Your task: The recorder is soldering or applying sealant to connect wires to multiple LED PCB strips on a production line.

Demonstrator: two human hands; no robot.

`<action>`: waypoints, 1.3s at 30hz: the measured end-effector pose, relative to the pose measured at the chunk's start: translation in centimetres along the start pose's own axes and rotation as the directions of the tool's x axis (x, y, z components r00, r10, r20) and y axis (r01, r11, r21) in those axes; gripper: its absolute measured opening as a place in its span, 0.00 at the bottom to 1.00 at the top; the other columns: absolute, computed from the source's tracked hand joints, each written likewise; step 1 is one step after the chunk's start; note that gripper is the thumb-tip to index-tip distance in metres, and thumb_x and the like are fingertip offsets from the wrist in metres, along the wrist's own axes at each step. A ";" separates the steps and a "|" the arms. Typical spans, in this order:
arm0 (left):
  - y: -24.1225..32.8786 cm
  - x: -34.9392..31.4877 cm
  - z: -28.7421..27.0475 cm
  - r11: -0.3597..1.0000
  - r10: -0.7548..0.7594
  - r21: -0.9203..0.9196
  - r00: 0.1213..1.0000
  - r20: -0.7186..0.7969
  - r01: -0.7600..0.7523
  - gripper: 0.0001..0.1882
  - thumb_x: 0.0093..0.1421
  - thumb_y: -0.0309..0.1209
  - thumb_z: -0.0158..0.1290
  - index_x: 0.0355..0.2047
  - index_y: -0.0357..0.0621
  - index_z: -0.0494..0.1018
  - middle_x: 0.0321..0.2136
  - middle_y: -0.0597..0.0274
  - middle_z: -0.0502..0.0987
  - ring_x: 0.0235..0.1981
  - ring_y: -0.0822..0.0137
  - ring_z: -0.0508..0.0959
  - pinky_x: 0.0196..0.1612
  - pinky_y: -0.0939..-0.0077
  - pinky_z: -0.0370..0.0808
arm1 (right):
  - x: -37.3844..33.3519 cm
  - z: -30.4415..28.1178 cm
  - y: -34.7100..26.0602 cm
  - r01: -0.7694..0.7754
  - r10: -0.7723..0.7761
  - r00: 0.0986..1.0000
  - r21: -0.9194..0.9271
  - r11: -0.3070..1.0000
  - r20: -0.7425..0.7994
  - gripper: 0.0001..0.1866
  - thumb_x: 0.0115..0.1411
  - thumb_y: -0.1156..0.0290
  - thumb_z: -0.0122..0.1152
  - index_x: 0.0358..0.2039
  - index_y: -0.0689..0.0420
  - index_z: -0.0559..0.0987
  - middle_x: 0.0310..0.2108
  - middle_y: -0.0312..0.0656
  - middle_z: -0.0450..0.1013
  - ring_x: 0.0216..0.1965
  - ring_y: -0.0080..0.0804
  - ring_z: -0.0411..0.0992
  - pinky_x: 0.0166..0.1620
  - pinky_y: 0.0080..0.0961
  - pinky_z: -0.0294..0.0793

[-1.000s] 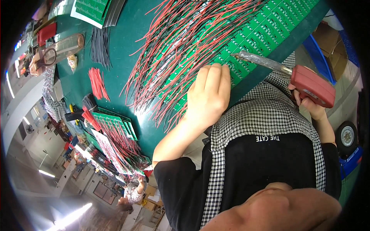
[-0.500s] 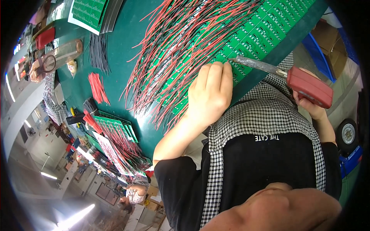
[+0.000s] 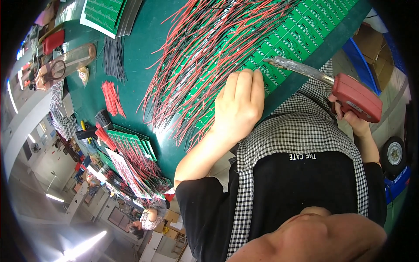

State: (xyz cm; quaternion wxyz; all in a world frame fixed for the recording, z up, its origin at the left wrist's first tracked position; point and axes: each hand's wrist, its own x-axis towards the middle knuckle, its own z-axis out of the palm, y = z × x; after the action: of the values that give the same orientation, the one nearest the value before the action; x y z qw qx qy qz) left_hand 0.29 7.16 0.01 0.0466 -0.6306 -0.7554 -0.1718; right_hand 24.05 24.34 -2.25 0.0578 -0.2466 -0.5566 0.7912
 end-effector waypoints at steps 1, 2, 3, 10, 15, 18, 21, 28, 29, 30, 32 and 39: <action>0.0 0.1 -0.3 0.998 -0.044 -0.050 0.998 0.038 0.046 0.12 0.42 0.23 0.49 0.30 0.34 0.70 0.27 0.57 0.68 0.28 0.64 0.71 0.26 0.80 0.70 | 0.0 0.0 0.0 0.013 -0.013 1.000 -0.007 1.000 0.002 0.41 0.46 0.59 0.62 0.54 0.65 0.53 0.39 0.49 0.68 0.20 0.20 0.61 0.23 0.13 0.61; 0.0 0.2 -0.8 0.991 -0.088 -0.096 0.993 0.078 0.095 0.12 0.42 0.23 0.50 0.31 0.35 0.70 0.27 0.58 0.69 0.29 0.63 0.71 0.27 0.78 0.71 | 0.1 0.0 0.0 0.026 -0.026 1.000 -0.014 1.000 0.006 0.40 0.46 0.58 0.61 0.54 0.65 0.54 0.39 0.49 0.68 0.19 0.20 0.61 0.22 0.13 0.61; -0.1 0.5 -1.3 0.991 -0.089 -0.096 0.993 0.078 0.096 0.12 0.42 0.23 0.50 0.31 0.35 0.70 0.27 0.58 0.69 0.29 0.63 0.71 0.27 0.78 0.71 | 0.1 0.0 0.0 0.025 -0.025 1.000 -0.014 1.000 0.007 0.40 0.46 0.58 0.61 0.54 0.65 0.54 0.39 0.49 0.68 0.19 0.20 0.61 0.22 0.13 0.61; -1.8 -1.0 -3.7 0.821 -0.372 -0.395 0.911 0.178 0.413 0.12 0.42 0.23 0.55 0.31 0.39 0.72 0.28 0.58 0.69 0.30 0.60 0.70 0.33 0.71 0.68 | 0.4 -0.2 0.1 0.119 -0.118 0.991 0.020 0.993 -0.062 0.37 0.47 0.60 0.60 0.52 0.67 0.57 0.39 0.53 0.68 0.19 0.19 0.61 0.21 0.12 0.60; -1.3 -0.9 -2.6 0.885 -0.389 -0.214 0.910 0.146 0.413 0.07 0.43 0.22 0.54 0.25 0.41 0.72 0.24 0.59 0.69 0.28 0.60 0.69 0.32 0.71 0.66 | 0.5 -0.3 0.0 0.163 -0.163 0.987 0.022 0.986 -0.008 0.35 0.49 0.61 0.59 0.52 0.65 0.57 0.40 0.55 0.66 0.19 0.19 0.60 0.21 0.12 0.60; -1.2 -0.9 -2.5 0.898 -0.372 -0.186 0.913 0.164 0.400 0.05 0.44 0.22 0.53 0.24 0.41 0.70 0.24 0.59 0.69 0.28 0.60 0.68 0.32 0.70 0.65 | 0.3 -0.5 -0.1 0.176 -0.176 0.984 0.020 0.984 -0.009 0.33 0.50 0.62 0.58 0.52 0.65 0.58 0.40 0.55 0.66 0.18 0.20 0.60 0.21 0.13 0.61; -1.3 -0.9 -2.6 0.922 -0.347 -0.124 0.924 0.162 0.368 0.04 0.45 0.22 0.52 0.24 0.40 0.69 0.24 0.58 0.69 0.27 0.60 0.68 0.32 0.70 0.64 | 0.5 -0.4 -0.3 0.208 -0.209 0.978 0.021 0.978 0.003 0.32 0.50 0.62 0.58 0.51 0.67 0.59 0.39 0.55 0.66 0.18 0.20 0.60 0.21 0.14 0.61; -1.6 0.2 -4.4 0.855 -0.499 -0.227 0.858 -0.120 0.466 0.08 0.44 0.19 0.53 0.27 0.39 0.71 0.24 0.59 0.72 0.25 0.62 0.71 0.29 0.74 0.67 | 0.4 -0.9 -0.5 0.215 -0.215 0.976 0.002 0.977 -0.039 0.30 0.50 0.64 0.57 0.49 0.68 0.60 0.38 0.55 0.67 0.19 0.20 0.61 0.21 0.14 0.62; -1.3 0.6 -4.6 0.857 -0.505 -0.218 0.848 -0.165 0.468 0.09 0.43 0.18 0.54 0.28 0.39 0.72 0.24 0.59 0.73 0.24 0.63 0.72 0.28 0.74 0.67 | 0.3 -1.1 -0.5 0.216 -0.216 0.975 0.001 0.976 -0.052 0.30 0.50 0.64 0.57 0.49 0.68 0.60 0.38 0.55 0.67 0.19 0.20 0.61 0.21 0.14 0.62; -0.7 1.2 -4.8 0.901 -0.416 -0.208 0.894 -0.166 0.381 0.10 0.42 0.18 0.55 0.28 0.39 0.73 0.24 0.59 0.74 0.24 0.64 0.72 0.27 0.74 0.67 | 0.3 -1.3 -0.7 0.220 -0.220 0.974 0.002 0.975 -0.054 0.30 0.50 0.64 0.57 0.49 0.68 0.60 0.38 0.55 0.67 0.19 0.20 0.61 0.21 0.14 0.62; 0.9 1.5 -3.7 0.874 -0.399 -0.335 0.913 -0.086 0.351 0.09 0.42 0.19 0.54 0.27 0.39 0.72 0.23 0.59 0.72 0.23 0.62 0.72 0.27 0.73 0.67 | 0.7 -1.0 -0.8 0.203 -0.201 0.978 0.042 0.978 -0.049 0.31 0.50 0.64 0.58 0.50 0.67 0.60 0.39 0.53 0.67 0.20 0.19 0.62 0.22 0.14 0.63; 1.5 2.6 0.5 0.779 -0.521 -0.353 0.848 0.096 0.518 0.04 0.44 0.24 0.53 0.23 0.41 0.69 0.21 0.60 0.68 0.24 0.61 0.70 0.27 0.70 0.66 | 0.3 -0.4 -0.7 0.029 -0.029 0.999 -0.009 1.000 -0.039 0.41 0.46 0.58 0.63 0.55 0.63 0.53 0.39 0.48 0.68 0.20 0.21 0.61 0.23 0.14 0.60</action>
State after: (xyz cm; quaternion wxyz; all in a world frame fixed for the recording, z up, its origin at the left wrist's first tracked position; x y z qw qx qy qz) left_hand 1.30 9.93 0.57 -0.1180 -0.3948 -0.8540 -0.3176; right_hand 23.86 25.06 -1.85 0.0791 -0.2540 -0.5622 0.7831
